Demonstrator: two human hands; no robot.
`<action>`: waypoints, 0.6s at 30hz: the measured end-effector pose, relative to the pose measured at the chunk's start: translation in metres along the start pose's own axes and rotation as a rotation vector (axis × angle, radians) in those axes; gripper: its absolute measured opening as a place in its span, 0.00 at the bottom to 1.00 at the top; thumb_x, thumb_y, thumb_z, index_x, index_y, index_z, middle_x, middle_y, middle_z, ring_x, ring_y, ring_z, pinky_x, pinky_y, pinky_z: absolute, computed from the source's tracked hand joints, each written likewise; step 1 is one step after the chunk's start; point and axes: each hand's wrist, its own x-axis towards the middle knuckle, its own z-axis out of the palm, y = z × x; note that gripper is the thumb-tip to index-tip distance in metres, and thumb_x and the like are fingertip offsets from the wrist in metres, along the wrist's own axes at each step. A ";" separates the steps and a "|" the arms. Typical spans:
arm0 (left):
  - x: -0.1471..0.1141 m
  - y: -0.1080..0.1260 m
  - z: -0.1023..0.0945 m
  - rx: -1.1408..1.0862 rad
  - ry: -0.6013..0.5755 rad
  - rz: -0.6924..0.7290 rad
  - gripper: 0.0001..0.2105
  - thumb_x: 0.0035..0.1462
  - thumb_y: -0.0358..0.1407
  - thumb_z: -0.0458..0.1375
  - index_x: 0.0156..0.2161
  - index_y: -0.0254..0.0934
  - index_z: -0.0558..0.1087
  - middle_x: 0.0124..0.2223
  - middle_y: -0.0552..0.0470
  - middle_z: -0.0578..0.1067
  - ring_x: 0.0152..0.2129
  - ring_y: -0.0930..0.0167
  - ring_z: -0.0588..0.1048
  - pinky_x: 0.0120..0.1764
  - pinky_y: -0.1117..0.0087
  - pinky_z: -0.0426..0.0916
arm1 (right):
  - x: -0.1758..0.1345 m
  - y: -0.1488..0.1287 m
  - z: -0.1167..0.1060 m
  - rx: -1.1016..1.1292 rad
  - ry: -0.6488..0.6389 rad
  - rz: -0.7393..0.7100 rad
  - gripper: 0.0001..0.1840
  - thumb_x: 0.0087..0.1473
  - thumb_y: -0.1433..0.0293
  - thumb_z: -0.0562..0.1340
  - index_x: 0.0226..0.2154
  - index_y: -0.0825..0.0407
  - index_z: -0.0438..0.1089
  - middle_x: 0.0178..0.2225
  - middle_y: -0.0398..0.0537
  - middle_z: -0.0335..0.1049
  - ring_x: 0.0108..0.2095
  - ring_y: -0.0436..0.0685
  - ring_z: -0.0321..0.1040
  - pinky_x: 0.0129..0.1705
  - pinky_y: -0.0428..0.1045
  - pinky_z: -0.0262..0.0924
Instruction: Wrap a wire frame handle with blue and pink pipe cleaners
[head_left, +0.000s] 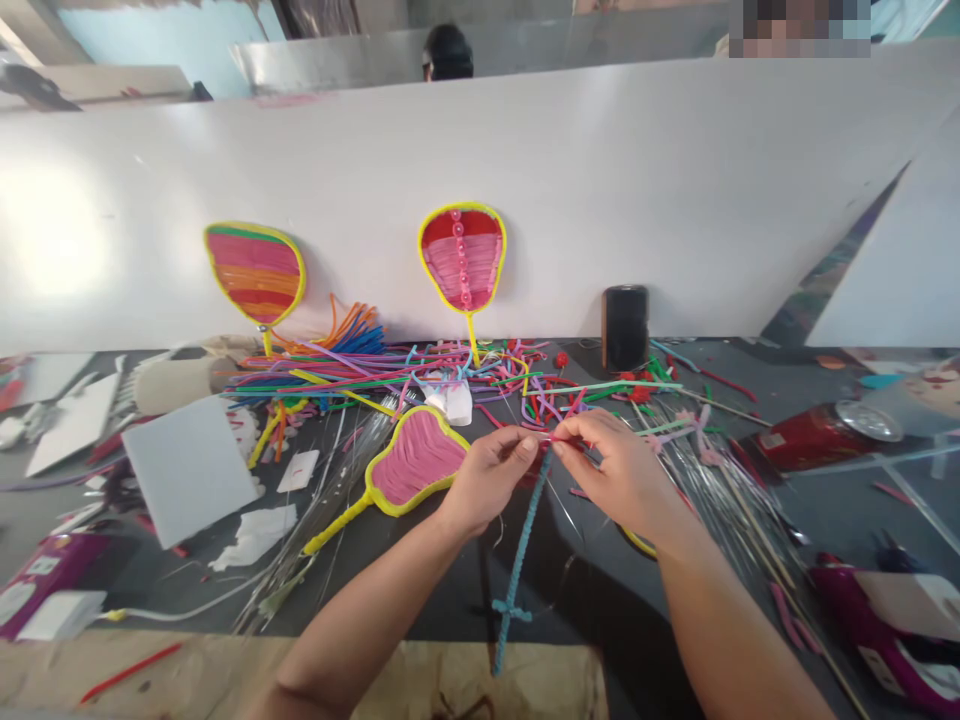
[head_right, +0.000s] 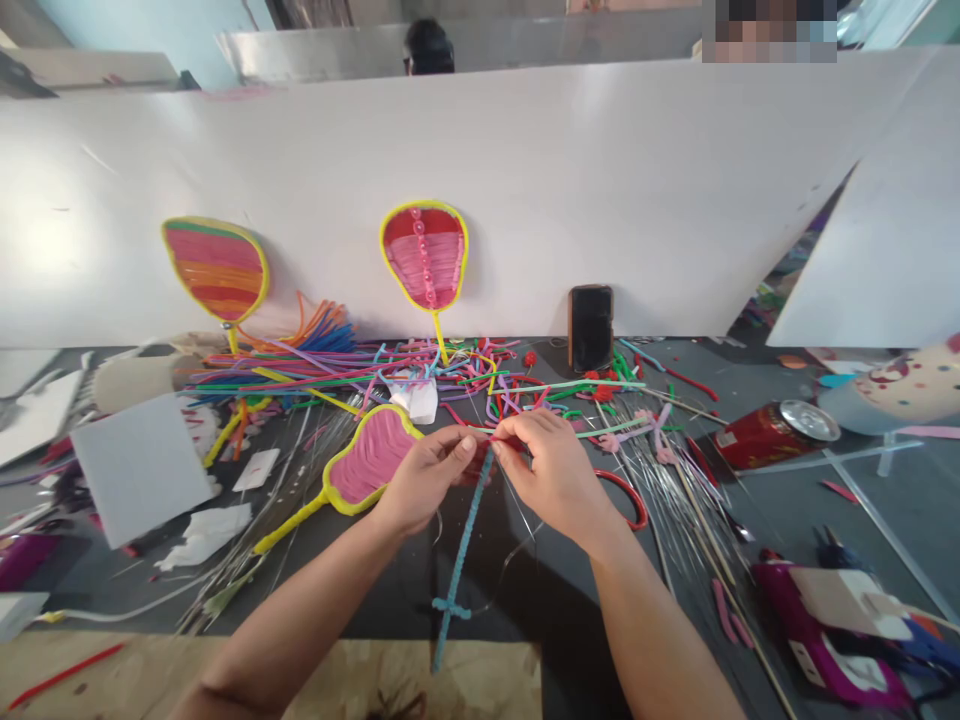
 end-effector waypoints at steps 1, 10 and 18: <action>0.001 0.000 -0.002 0.086 0.012 0.046 0.16 0.53 0.47 0.56 0.36 0.33 0.73 0.31 0.51 0.71 0.30 0.73 0.69 0.36 0.71 0.65 | 0.000 0.000 0.000 -0.007 0.003 -0.003 0.04 0.54 0.71 0.57 0.29 0.50 0.65 0.28 0.45 0.69 0.33 0.56 0.65 0.38 0.51 0.58; 0.005 0.012 -0.015 0.102 -0.002 0.060 0.16 0.50 0.46 0.59 0.30 0.31 0.72 0.26 0.54 0.67 0.26 0.75 0.63 0.32 0.74 0.58 | -0.001 0.001 0.009 -0.099 0.180 -0.113 0.09 0.55 0.68 0.60 0.40 0.51 0.66 0.40 0.51 0.69 0.43 0.59 0.65 0.45 0.55 0.60; 0.008 0.013 -0.023 0.217 0.032 0.142 0.15 0.53 0.46 0.56 0.28 0.33 0.68 0.25 0.57 0.63 0.25 0.77 0.61 0.29 0.76 0.56 | -0.012 -0.021 0.018 -0.326 0.191 -0.272 0.05 0.57 0.72 0.58 0.34 0.51 0.70 0.29 0.45 0.72 0.32 0.53 0.68 0.35 0.47 0.59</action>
